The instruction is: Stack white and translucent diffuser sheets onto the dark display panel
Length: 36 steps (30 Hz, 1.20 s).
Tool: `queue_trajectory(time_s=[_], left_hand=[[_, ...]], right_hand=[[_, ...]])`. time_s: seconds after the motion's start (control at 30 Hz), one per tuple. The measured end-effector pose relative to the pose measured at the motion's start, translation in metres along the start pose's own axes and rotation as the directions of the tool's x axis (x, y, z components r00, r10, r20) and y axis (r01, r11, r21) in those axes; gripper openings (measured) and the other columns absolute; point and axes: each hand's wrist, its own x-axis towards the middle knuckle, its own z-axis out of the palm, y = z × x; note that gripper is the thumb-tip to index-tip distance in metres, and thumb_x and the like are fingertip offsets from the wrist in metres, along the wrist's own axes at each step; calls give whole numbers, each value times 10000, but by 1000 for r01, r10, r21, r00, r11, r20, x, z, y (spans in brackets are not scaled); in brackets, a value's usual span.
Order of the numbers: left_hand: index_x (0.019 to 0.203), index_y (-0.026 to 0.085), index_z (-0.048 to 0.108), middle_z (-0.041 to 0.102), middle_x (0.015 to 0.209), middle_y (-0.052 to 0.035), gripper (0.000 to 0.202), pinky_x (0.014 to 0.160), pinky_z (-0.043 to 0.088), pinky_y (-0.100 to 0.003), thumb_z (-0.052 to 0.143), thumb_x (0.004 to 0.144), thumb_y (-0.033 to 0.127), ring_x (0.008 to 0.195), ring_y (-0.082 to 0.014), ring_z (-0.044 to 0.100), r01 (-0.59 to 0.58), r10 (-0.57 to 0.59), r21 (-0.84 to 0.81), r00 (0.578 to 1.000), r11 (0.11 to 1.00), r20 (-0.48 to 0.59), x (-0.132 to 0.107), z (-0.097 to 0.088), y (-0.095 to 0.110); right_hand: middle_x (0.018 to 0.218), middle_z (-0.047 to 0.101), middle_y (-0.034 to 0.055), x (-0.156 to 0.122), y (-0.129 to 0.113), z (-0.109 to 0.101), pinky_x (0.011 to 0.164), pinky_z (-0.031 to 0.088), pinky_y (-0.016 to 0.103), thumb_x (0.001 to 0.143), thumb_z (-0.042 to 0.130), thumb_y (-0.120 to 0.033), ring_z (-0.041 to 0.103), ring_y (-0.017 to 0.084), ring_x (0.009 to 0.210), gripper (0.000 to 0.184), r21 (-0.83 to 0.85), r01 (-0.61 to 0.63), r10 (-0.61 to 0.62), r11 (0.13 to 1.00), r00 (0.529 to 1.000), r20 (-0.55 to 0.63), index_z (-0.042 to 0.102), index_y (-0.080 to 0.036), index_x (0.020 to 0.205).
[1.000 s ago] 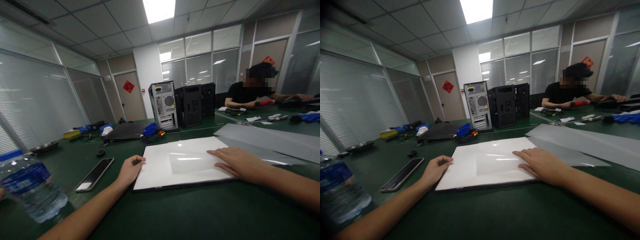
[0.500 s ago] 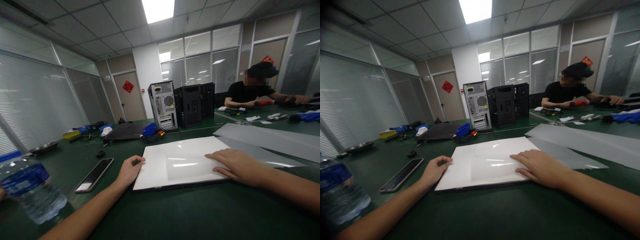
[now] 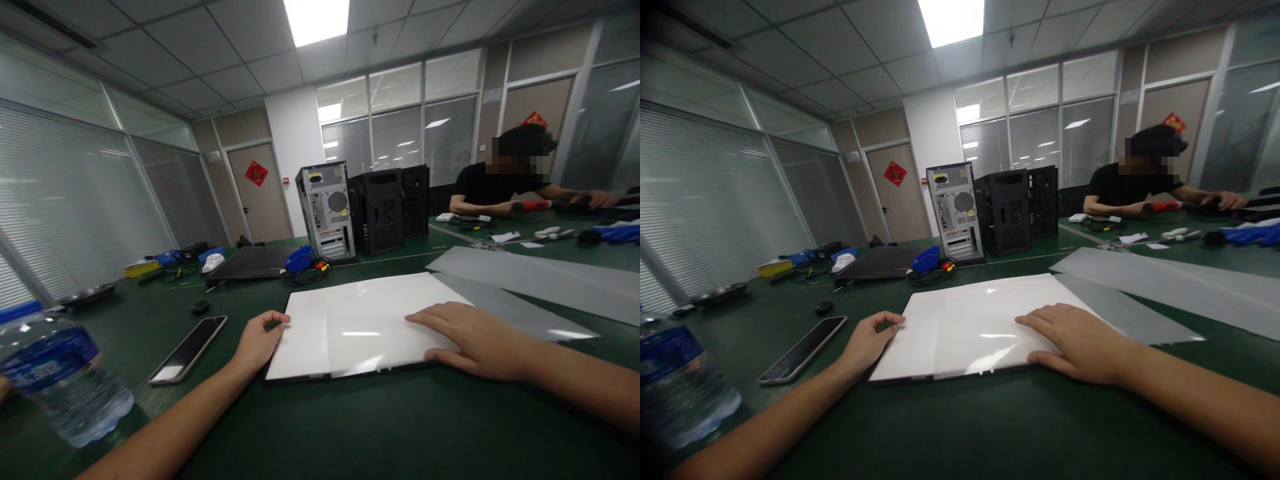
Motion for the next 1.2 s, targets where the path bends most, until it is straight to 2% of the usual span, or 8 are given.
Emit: queue_trajectory(time_s=[0.27,0.57,0.77,0.87,0.97,1.07,1.13,1.2], left_hand=[[882,181,732,761,958,-48,178,559,444,-235,595,771,202,747,-192,682,-29,29,4,1000,1000,12,1,0,-1],[860,184,737,765,945,-44,171,542,439,-236,605,754,202,668,-173,659,-12,12,-12,1000,1000,4,-1,0,2],[872,182,734,760,943,-45,179,551,439,-238,599,757,206,672,-174,652,-10,10,-15,1000,1000,10,0,0,1],[871,182,730,757,987,-51,176,570,448,-243,590,765,199,713,-183,666,-20,20,-12,1000,1000,14,0,0,1],[876,183,728,756,985,-54,177,574,446,-244,587,771,197,731,-190,674,-19,19,-4,1000,1000,17,0,-1,1],[883,187,729,757,982,-52,177,586,452,-246,593,772,205,742,-195,680,-18,18,5,1000,1000,19,0,-1,-1],[887,189,730,757,985,-50,179,602,462,-250,597,771,214,756,-199,685,-22,22,9,1000,1000,20,1,0,-2],[891,186,730,757,990,-53,184,619,472,-257,596,772,224,777,-207,690,-30,30,14,999,999,20,2,0,-3]], right_hand=[[1404,564,80,-3,13,-1,1016,459,553,917,518,-589,558,325,1229,627,43,-27,26,999,1000,10,448,-336,1485],[1277,638,101,0,6,-10,983,475,543,926,482,-600,596,310,1141,549,7,-38,38,999,998,42,614,-259,1335],[1472,506,43,-3,0,-9,1061,441,546,940,480,-579,511,304,1302,599,118,-38,25,992,994,111,433,-345,1490],[1506,467,26,-3,3,-7,1091,424,529,941,486,-566,481,295,1338,594,126,-24,19,992,999,42,428,-351,1492],[1365,598,83,0,13,-4,1009,473,531,949,428,-597,586,306,1201,567,-14,-186,183,982,976,-115,563,-263,1387],[1033,724,103,1,28,-1,782,535,500,964,338,-614,681,286,872,608,-129,-418,398,899,905,-151,585,-214,1350],[911,729,86,-1,35,0,711,528,478,968,315,-612,676,278,776,615,-166,-472,457,866,881,-124,574,-213,1358],[943,729,83,-2,38,1,731,527,468,967,322,-609,679,276,813,605,-153,-444,434,883,896,-96,583,-216,1346]])
